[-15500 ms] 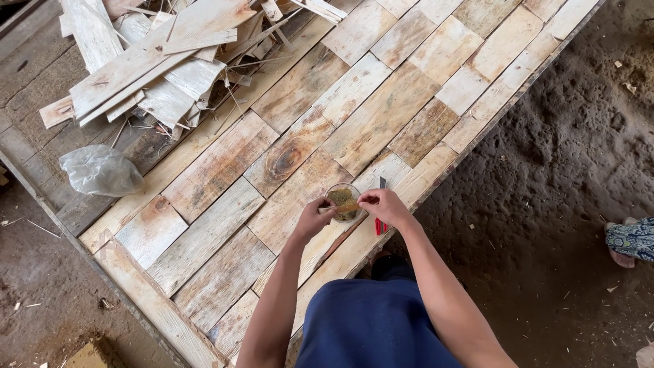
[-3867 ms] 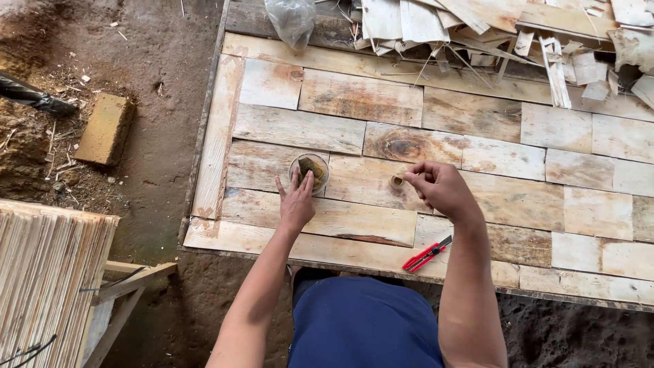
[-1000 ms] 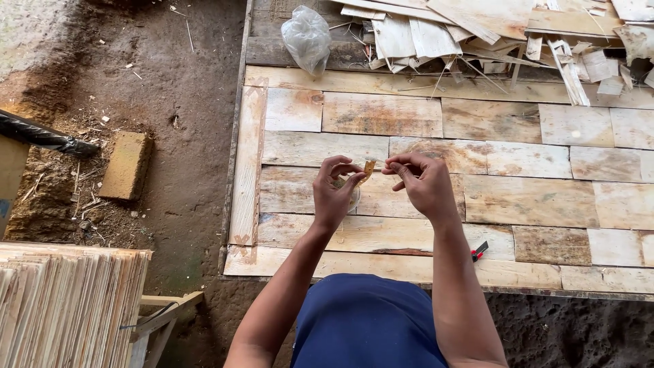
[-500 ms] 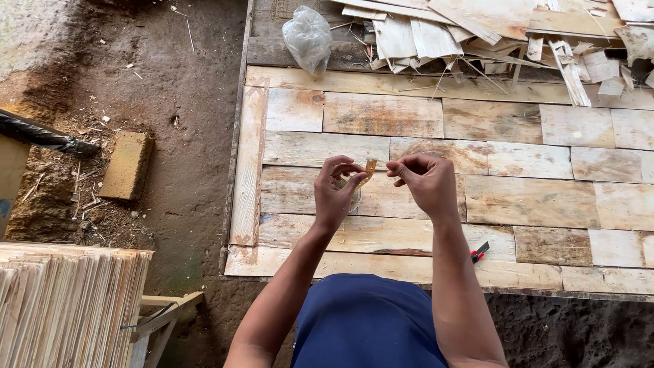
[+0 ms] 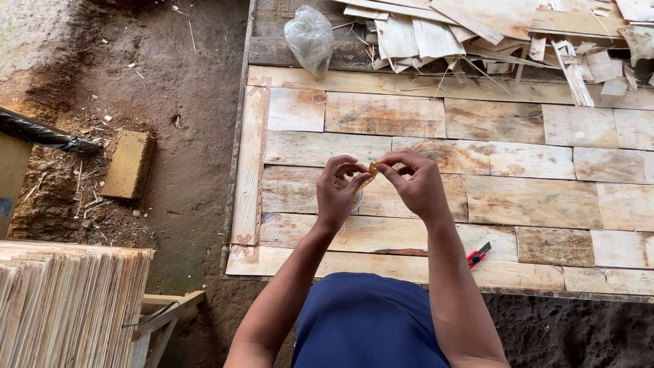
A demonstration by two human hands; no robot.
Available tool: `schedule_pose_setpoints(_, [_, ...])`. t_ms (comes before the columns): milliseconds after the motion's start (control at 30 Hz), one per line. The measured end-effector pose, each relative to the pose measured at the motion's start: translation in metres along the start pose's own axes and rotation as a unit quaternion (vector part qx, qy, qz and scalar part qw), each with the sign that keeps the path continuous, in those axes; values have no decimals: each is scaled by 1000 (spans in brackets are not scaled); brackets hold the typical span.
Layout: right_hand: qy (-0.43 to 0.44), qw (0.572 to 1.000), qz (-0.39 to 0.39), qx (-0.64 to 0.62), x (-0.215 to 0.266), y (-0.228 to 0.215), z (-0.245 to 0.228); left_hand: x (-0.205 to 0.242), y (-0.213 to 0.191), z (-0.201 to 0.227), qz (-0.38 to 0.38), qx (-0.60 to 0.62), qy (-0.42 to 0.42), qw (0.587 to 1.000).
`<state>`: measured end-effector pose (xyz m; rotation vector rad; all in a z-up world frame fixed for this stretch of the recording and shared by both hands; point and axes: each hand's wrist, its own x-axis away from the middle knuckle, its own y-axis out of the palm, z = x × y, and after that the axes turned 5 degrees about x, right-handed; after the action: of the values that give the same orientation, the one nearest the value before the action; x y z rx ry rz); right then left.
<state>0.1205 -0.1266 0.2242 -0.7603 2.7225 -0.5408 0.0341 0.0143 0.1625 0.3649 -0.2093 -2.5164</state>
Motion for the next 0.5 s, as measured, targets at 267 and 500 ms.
schedule_pose_setpoints(267, [-81, 996, 13, 29, -3, 7, -5, -5, -4, 18, 10, 105, -91, 990])
schedule_pose_setpoints(500, [-90, 996, 14, 7, -11, 5, -15, -12, -40, -39, 10, -22, -77, 997])
